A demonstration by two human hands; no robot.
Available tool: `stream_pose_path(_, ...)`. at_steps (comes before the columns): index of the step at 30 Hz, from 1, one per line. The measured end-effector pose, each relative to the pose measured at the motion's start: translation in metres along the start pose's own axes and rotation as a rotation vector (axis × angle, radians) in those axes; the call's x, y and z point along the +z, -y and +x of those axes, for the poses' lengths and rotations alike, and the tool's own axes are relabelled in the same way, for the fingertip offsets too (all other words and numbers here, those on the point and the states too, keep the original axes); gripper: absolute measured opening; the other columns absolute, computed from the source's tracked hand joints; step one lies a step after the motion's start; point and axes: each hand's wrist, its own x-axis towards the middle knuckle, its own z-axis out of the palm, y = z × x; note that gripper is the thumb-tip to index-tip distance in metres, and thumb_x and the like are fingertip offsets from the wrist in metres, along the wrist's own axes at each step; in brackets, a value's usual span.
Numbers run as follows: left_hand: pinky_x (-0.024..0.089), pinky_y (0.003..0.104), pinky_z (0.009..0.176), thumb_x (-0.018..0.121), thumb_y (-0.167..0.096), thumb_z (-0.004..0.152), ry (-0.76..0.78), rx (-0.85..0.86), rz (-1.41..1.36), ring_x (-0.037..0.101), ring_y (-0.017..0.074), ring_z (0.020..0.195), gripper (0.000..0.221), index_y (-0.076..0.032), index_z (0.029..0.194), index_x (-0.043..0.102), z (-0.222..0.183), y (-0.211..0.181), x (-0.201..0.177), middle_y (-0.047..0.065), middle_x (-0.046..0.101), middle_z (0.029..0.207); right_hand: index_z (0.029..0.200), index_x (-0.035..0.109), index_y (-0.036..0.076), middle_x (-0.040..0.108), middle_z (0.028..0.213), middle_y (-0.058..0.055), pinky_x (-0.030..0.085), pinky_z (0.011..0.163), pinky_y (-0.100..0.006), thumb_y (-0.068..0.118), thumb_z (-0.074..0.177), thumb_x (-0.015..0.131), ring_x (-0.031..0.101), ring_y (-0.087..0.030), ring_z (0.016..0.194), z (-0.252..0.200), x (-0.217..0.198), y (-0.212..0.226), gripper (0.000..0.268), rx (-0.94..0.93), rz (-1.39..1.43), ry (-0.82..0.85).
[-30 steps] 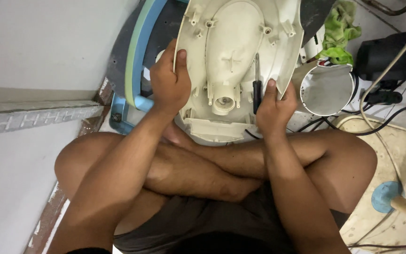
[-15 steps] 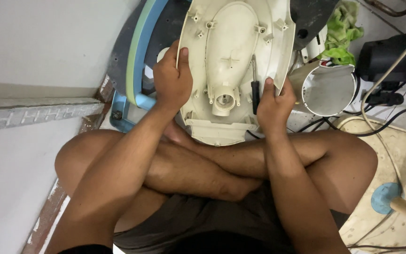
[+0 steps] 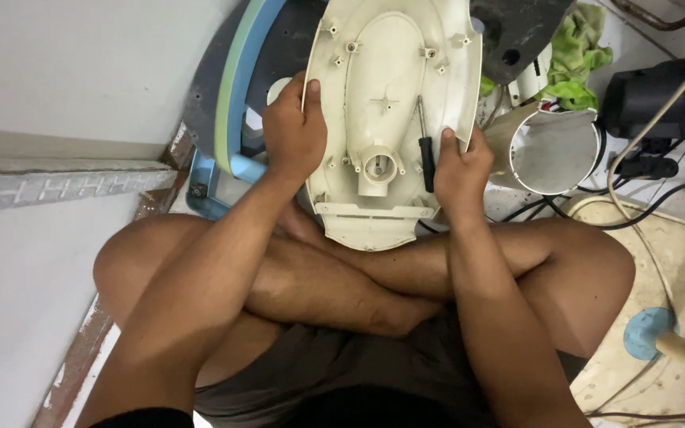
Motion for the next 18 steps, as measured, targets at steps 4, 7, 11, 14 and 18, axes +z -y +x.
stream_pose_path(4, 0.047, 0.045, 0.069, 0.043, -0.032, 0.105, 0.006, 0.002, 0.011, 0.069, 0.0379, 0.082, 0.033, -0.012, 0.112, 0.069, 0.001, 0.004, 0.004, 0.013, 0.076, 0.089, 0.114, 0.070, 0.002, 0.075, 0.100, -0.007, 0.052, 0.084, -0.032, 0.015, 0.100, 0.061, 0.065, -0.017, 0.095, 0.003, 0.002, -0.006, 0.021, 0.038, -0.003, 0.017)
stream_pose_path(7, 0.049, 0.047, 0.076, 0.046, -0.031, 0.104, 0.004, -0.026, 0.053, 0.070, 0.0395, 0.089, 0.033, -0.012, 0.115, 0.070, 0.001, 0.010, 0.007, 0.016, 0.077, 0.095, 0.117, 0.070, 0.001, 0.075, 0.101, -0.009, 0.055, 0.085, -0.032, 0.013, 0.099, 0.060, 0.067, -0.018, 0.095, 0.003, 0.003, -0.003, 0.023, 0.107, -0.030, 0.028)
stream_pose_path(11, 0.049, 0.048, 0.076, 0.046, -0.030, 0.103, 0.045, -0.078, 0.032, 0.069, 0.0397, 0.090, 0.033, -0.011, 0.114, 0.071, 0.003, 0.013, 0.007, 0.015, 0.078, 0.097, 0.119, 0.069, 0.001, 0.076, 0.108, -0.009, 0.053, 0.092, -0.031, 0.011, 0.098, 0.058, 0.067, -0.018, 0.101, 0.002, 0.005, 0.000, 0.026, 0.105, 0.042, 0.044)
stream_pose_path(14, 0.046, 0.050, 0.072, 0.047, -0.029, 0.103, 0.038, -0.051, 0.042, 0.067, 0.0414, 0.086, 0.031, -0.009, 0.107, 0.070, 0.007, 0.011, 0.006, 0.017, 0.075, 0.092, 0.115, 0.069, 0.002, 0.076, 0.105, -0.009, 0.054, 0.090, -0.031, 0.013, 0.098, 0.058, 0.068, -0.018, 0.099, 0.004, 0.005, -0.003, 0.023, 0.106, 0.038, 0.041)
stream_pose_path(18, 0.041, 0.055, 0.066, 0.047, -0.028, 0.102, 0.070, -0.078, 0.088, 0.063, 0.0450, 0.079, 0.028, -0.008, 0.094, 0.066, 0.014, 0.007, 0.004, 0.019, 0.072, 0.084, 0.120, 0.068, 0.002, 0.075, 0.111, -0.010, 0.053, 0.093, -0.032, 0.016, 0.098, 0.058, 0.067, -0.019, 0.103, 0.007, 0.007, -0.018, 0.028, 0.092, 0.054, 0.063)
